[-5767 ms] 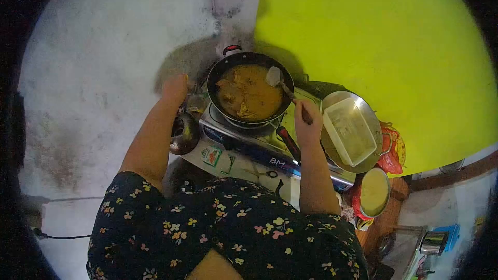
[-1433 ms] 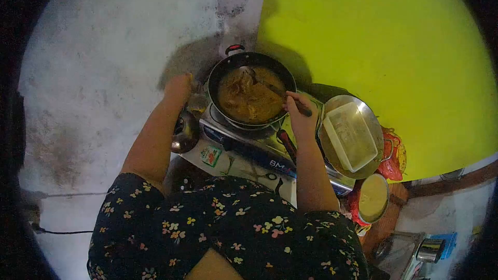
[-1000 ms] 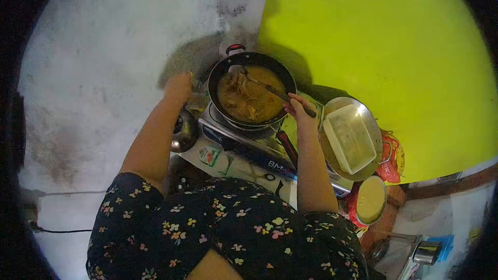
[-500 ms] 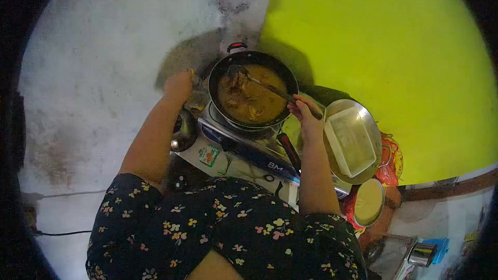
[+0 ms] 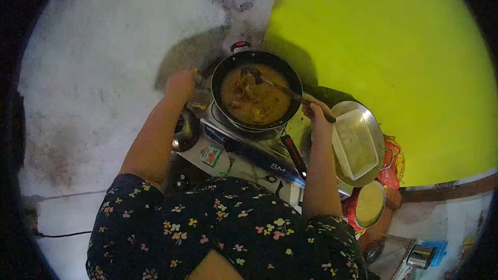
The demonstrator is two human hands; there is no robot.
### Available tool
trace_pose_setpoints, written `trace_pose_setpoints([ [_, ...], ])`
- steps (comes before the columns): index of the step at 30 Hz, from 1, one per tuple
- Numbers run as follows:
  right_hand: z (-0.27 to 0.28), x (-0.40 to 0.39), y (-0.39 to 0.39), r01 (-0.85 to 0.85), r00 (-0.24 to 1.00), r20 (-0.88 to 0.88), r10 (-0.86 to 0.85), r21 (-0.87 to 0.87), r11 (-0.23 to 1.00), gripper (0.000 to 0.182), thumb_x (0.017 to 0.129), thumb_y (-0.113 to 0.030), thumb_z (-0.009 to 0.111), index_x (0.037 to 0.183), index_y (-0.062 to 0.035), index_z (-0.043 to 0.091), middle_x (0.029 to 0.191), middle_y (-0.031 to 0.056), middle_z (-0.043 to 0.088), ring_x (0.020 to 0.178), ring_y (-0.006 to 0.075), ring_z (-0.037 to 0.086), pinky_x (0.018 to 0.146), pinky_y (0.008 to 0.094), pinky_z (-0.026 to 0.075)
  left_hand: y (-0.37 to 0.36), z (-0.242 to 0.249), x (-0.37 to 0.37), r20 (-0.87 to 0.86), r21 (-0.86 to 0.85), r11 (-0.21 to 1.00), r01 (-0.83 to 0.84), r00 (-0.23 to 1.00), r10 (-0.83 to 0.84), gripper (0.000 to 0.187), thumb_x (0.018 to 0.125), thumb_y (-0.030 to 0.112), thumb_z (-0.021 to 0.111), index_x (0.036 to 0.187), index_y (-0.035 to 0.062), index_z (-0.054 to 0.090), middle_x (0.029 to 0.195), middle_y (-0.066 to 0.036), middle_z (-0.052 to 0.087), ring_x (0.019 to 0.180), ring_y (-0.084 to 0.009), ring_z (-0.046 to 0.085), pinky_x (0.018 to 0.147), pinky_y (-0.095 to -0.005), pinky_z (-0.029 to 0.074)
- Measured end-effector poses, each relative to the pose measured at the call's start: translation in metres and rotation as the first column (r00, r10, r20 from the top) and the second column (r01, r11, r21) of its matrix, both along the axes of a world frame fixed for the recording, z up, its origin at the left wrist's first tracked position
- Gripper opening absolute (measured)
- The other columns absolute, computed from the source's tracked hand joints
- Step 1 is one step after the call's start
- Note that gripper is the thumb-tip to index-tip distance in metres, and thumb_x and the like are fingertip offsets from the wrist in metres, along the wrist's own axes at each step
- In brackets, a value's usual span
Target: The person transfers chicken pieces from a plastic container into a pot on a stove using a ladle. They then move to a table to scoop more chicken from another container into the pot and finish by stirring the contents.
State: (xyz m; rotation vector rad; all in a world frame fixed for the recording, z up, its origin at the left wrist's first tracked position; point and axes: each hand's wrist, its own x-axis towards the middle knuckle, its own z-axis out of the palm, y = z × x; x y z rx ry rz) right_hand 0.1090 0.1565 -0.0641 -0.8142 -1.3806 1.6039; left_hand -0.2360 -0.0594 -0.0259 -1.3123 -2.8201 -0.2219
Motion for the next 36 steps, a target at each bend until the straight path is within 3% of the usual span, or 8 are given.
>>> trace_pose_setpoints([
  [6,0.019,0.002,-0.011,0.120,0.984,0.085,-0.157,0.339,0.933,0.017,0.089,-0.005,0.059,0.103,0.0014,0.067,0.096,0.0124,0.067,0.081,0.0179,0.064,0.075,0.0311,0.054,0.009,-0.020,-0.013,-0.074,0.027,1.000,-0.008,0.997,0.009,0.021,0.089,0.011,0.049,0.102,0.0025,0.062,0.099,-0.017,0.067,0.092,-0.0342,0.066,0.076,-0.0448,0.054],
  [11,0.003,0.001,-0.005,0.065,0.989,0.041,-0.145,0.754,0.653,0.015,0.090,-0.002,0.059,0.103,-0.0010,0.067,0.094,0.0100,0.066,0.080,0.0160,0.063,0.073,0.0290,0.054,0.005,-0.016,-0.010,-0.078,0.013,0.999,0.047,0.996,-0.046,0.020,0.089,0.010,0.049,0.102,0.0026,0.062,0.099,-0.017,0.067,0.091,-0.0342,0.066,0.075,-0.0448,0.054],
  [14,0.012,-0.002,-0.024,0.060,0.988,0.072,-0.139,0.647,0.760,0.014,0.090,-0.004,0.059,0.100,-0.0004,0.068,0.092,0.0088,0.066,0.079,0.0148,0.063,0.071,0.0289,0.054,0.004,-0.016,-0.010,-0.080,0.008,0.999,0.043,0.996,-0.042,0.020,0.088,0.009,0.050,0.103,0.0035,0.062,0.099,-0.017,0.067,0.092,-0.0339,0.066,0.075,-0.0450,0.054],
  [17,0.000,-0.001,-0.024,0.106,0.994,-0.022,-0.104,0.280,0.954,0.013,0.090,-0.006,0.060,0.097,0.0012,0.068,0.088,0.0090,0.066,0.074,0.0142,0.063,0.068,0.0290,0.054,0.005,-0.027,-0.017,-0.097,0.032,0.998,0.056,0.994,-0.053,0.021,0.087,0.009,0.051,0.104,0.0046,0.062,0.100,-0.017,0.067,0.093,-0.0336,0.066,0.076,-0.0450,0.054],
  [23,0.026,-0.006,-0.039,0.148,0.984,0.100,-0.149,0.019,0.989,0.017,0.090,-0.010,0.060,0.094,0.0039,0.068,0.077,0.0106,0.066,0.065,0.0159,0.063,0.061,0.0292,0.054,0.006,-0.012,-0.009,-0.071,-0.020,0.999,0.034,0.997,-0.036,0.020,0.088,0.011,0.049,0.103,0.0046,0.062,0.099,-0.017,0.067,0.093,-0.0338,0.066,0.077,-0.0448,0.054],
  [29,0.020,-0.006,-0.043,0.139,0.990,0.034,-0.138,-0.016,0.990,0.017,0.088,-0.012,0.061,0.093,0.0034,0.067,0.076,0.0111,0.066,0.065,0.0168,0.064,0.061,0.0291,0.053,0.007,-0.020,-0.017,-0.086,0.039,0.998,0.043,0.995,-0.040,0.019,0.088,0.011,0.050,0.099,0.0033,0.063,0.098,-0.019,0.067,0.090,-0.0347,0.066,0.075,-0.0451,0.054],
  [36,0.031,-0.001,-0.051,0.163,0.986,0.003,-0.165,0.142,0.976,0.014,0.089,-0.009,0.059,0.094,0.0019,0.067,0.079,0.0105,0.066,0.068,0.0160,0.063,0.064,0.0292,0.052,0.002,-0.026,-0.017,-0.047,0.021,0.999,0.044,0.998,-0.043,0.021,0.088,0.013,0.048,0.102,0.0034,0.060,0.097,-0.019,0.066,0.090,-0.0371,0.065,0.077,-0.0478,0.052],
])
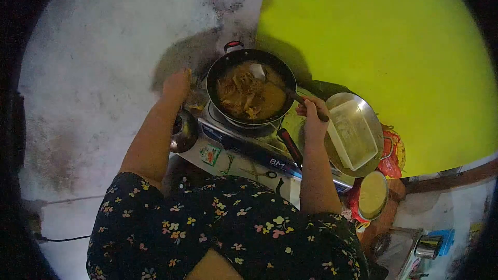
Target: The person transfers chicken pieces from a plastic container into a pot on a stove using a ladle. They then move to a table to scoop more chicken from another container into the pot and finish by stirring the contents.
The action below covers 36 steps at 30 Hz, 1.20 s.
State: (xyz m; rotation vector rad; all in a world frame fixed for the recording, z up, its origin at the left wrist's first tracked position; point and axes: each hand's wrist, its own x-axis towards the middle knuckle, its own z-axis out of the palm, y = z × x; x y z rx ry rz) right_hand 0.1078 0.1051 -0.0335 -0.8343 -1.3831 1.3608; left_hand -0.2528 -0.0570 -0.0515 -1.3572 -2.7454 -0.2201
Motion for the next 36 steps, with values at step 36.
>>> trace_pose_setpoints([
  [36,-0.006,-0.011,-0.035,-0.183,0.947,0.314,-0.073,0.708,0.682,0.012,0.085,0.001,0.062,0.097,0.0014,0.062,0.083,0.0132,0.061,0.067,0.0206,0.059,0.061,0.0293,0.047,-0.007,0.007,0.013,0.011,-0.029,0.999,-0.019,1.000,0.019,0.024,0.088,0.013,0.051,0.108,0.0022,0.057,0.098,-0.021,0.066,0.092,-0.0379,0.065,0.078,-0.0464,0.052],
])
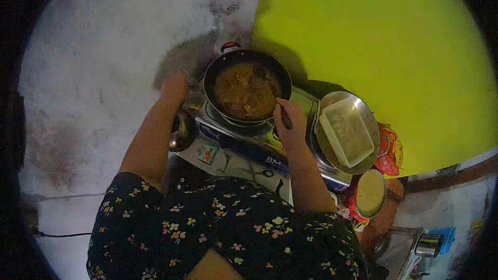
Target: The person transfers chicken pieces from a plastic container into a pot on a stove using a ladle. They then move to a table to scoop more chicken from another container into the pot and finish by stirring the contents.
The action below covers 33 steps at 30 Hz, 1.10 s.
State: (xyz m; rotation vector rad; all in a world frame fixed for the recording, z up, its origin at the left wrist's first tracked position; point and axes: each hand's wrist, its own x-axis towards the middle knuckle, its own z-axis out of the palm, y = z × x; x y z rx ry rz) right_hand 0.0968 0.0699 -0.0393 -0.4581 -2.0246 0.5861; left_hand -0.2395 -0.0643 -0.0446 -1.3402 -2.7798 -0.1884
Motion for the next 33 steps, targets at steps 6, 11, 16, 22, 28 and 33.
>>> trace_pose_setpoints([
  [6,0.001,0.003,0.011,0.030,0.992,-0.122,-0.026,0.035,0.999,0.013,0.085,0.002,0.062,0.098,0.0023,0.064,0.087,0.0123,0.064,0.072,0.0179,0.060,0.064,0.0275,0.048,0.001,-0.004,-0.004,-0.022,0.031,0.999,0.016,1.000,-0.015,0.023,0.088,0.011,0.049,0.109,0.0040,0.057,0.099,-0.018,0.065,0.092,-0.0374,0.065,0.079,-0.0461,0.052],
  [11,0.009,0.009,0.015,0.061,0.991,-0.115,-0.062,-0.011,0.998,0.013,0.085,0.001,0.062,0.098,0.0023,0.065,0.089,0.0131,0.064,0.074,0.0179,0.061,0.067,0.0276,0.048,0.000,-0.007,-0.004,-0.051,0.023,1.000,0.009,0.999,-0.008,0.017,0.085,0.010,0.055,0.097,0.0020,0.062,0.097,-0.018,0.067,0.093,-0.0351,0.065,0.077,-0.0452,0.053],
  [16,-0.006,0.015,0.032,0.199,0.978,-0.065,-0.198,0.011,0.980,0.011,0.089,-0.004,0.060,0.097,0.0028,0.065,0.083,0.0136,0.064,0.069,0.0157,0.059,0.067,0.0268,0.049,0.001,-0.009,-0.006,-0.105,0.021,1.000,0.020,0.994,-0.018,0.016,0.087,0.012,0.056,0.098,0.0033,0.062,0.097,-0.017,0.067,0.092,-0.0332,0.066,0.076,-0.0451,0.053],
  [22,-0.017,0.017,0.027,0.079,0.983,-0.104,-0.148,-0.489,0.869,0.014,0.091,-0.014,0.062,0.088,0.0002,0.064,0.071,0.0074,0.062,0.059,0.0118,0.058,0.055,0.0273,0.050,-0.005,0.011,0.006,0.053,0.000,1.000,-0.031,0.998,0.031,0.024,0.091,0.018,0.048,0.107,0.0046,0.060,0.104,-0.021,0.064,0.096,-0.0383,0.063,0.081,-0.0497,0.050],
  [28,-0.010,0.009,0.019,0.038,0.966,-0.112,-0.234,-0.832,0.553,0.020,0.089,-0.024,0.064,0.086,-0.0046,0.065,0.065,0.0043,0.059,0.055,0.0111,0.057,0.050,0.0263,0.048,-0.007,0.008,-0.001,0.018,0.003,1.000,0.012,1.000,-0.012,0.023,0.092,0.017,0.048,0.105,0.0064,0.063,0.094,-0.020,0.067,0.088,-0.0385,0.065,0.076,-0.0506,0.051],
  [33,-0.012,0.004,0.008,0.034,0.982,-0.062,-0.181,-0.873,0.486,0.021,0.092,-0.024,0.059,0.094,-0.0044,0.067,0.068,0.0053,0.061,0.058,0.0115,0.058,0.053,0.0245,0.045,-0.011,0.019,0.001,0.032,-0.043,0.998,0.052,0.998,-0.051,0.021,0.088,0.010,0.050,0.105,0.0017,0.060,0.101,-0.020,0.065,0.092,-0.0346,0.065,0.077,-0.0456,0.052],
])
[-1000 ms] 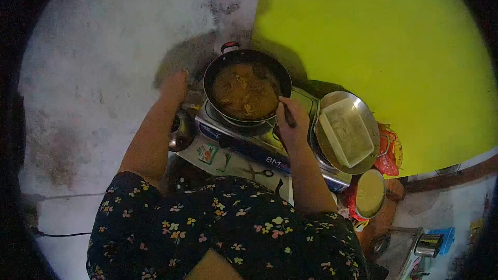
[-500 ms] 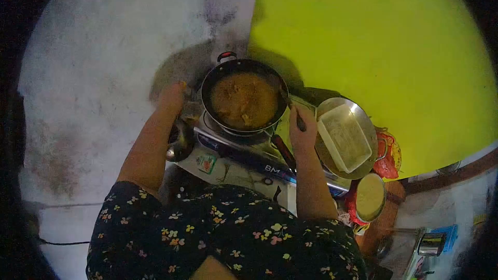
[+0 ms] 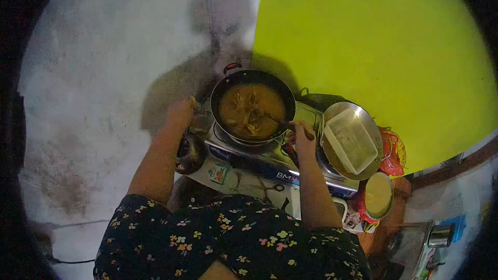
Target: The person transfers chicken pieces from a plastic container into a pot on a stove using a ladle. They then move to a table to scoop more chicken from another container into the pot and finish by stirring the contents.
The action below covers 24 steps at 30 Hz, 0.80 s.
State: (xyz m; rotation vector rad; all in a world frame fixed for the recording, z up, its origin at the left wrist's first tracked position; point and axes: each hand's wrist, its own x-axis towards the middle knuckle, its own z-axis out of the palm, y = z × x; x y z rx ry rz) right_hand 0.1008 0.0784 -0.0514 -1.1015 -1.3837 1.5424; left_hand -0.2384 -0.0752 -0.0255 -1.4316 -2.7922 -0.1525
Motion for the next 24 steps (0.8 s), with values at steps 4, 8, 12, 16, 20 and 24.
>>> trace_pose_setpoints([
  [4,0.016,-0.013,-0.023,-0.085,0.993,0.085,0.084,0.012,0.996,0.022,0.091,-0.022,0.063,0.104,-0.0043,0.067,0.082,0.0055,0.066,0.070,0.0116,0.059,0.065,0.0237,0.047,-0.005,0.005,-0.002,0.152,-0.005,1.000,0.024,0.988,-0.023,0.029,0.095,0.020,0.045,0.106,-0.0003,0.062,0.096,-0.022,0.066,0.088,-0.0397,0.064,0.076,-0.0484,0.051],
  [8,-0.019,-0.015,-0.016,-0.084,0.991,0.124,0.053,0.260,0.962,0.022,0.090,-0.018,0.065,0.107,-0.0042,0.068,0.094,0.0046,0.067,0.082,0.0111,0.060,0.075,0.0235,0.048,0.000,-0.018,-0.013,0.121,0.016,1.000,0.005,0.993,-0.007,0.029,0.094,0.019,0.046,0.108,-0.0026,0.060,0.101,-0.022,0.064,0.091,-0.0403,0.063,0.080,-0.0484,0.051],
  [12,-0.006,-0.016,-0.025,0.066,0.998,-0.010,-0.066,0.090,0.994,0.020,0.090,-0.015,0.063,0.105,-0.0024,0.068,0.093,0.0072,0.067,0.080,0.0116,0.062,0.072,0.0237,0.049,-0.009,-0.013,-0.002,0.128,0.155,0.985,0.080,0.987,-0.100,0.026,0.089,0.013,0.053,0.109,-0.0023,0.057,0.114,-0.022,0.060,0.106,-0.0378,0.058,0.088,-0.0474,0.047],
  [16,0.004,-0.011,-0.038,0.157,0.987,-0.028,-0.156,0.041,0.987,0.019,0.091,-0.013,0.061,0.105,-0.0011,0.067,0.093,0.0083,0.067,0.079,0.0128,0.063,0.070,0.0245,0.051,-0.015,0.000,0.007,0.167,0.270,0.955,0.123,0.971,-0.172,0.026,0.087,0.014,0.056,0.107,-0.0026,0.056,0.113,-0.022,0.057,0.112,-0.0378,0.052,0.097,-0.0483,0.040],
  [20,-0.008,-0.007,-0.040,0.157,0.983,-0.114,-0.143,0.123,0.980,0.020,0.092,-0.012,0.059,0.106,0.0002,0.066,0.092,0.0082,0.067,0.079,0.0135,0.064,0.071,0.0257,0.052,-0.013,0.007,0.007,0.185,0.219,0.970,0.107,0.971,-0.149,0.027,0.086,0.014,0.059,0.107,-0.0020,0.055,0.111,-0.021,0.056,0.110,-0.0385,0.052,0.099,-0.0490,0.037],
  [24,0.005,-0.012,-0.052,0.187,0.982,-0.040,-0.183,0.126,0.974,0.020,0.093,-0.011,0.058,0.107,0.0011,0.066,0.092,0.0093,0.066,0.080,0.0145,0.064,0.073,0.0271,0.052,-0.007,0.000,0.000,0.111,0.103,0.986,0.134,0.983,-0.145,0.043,0.088,0.019,0.059,0.124,-0.0012,0.047,0.134,-0.021,0.043,0.126,-0.0362,0.042,0.108,-0.0516,0.027],
])
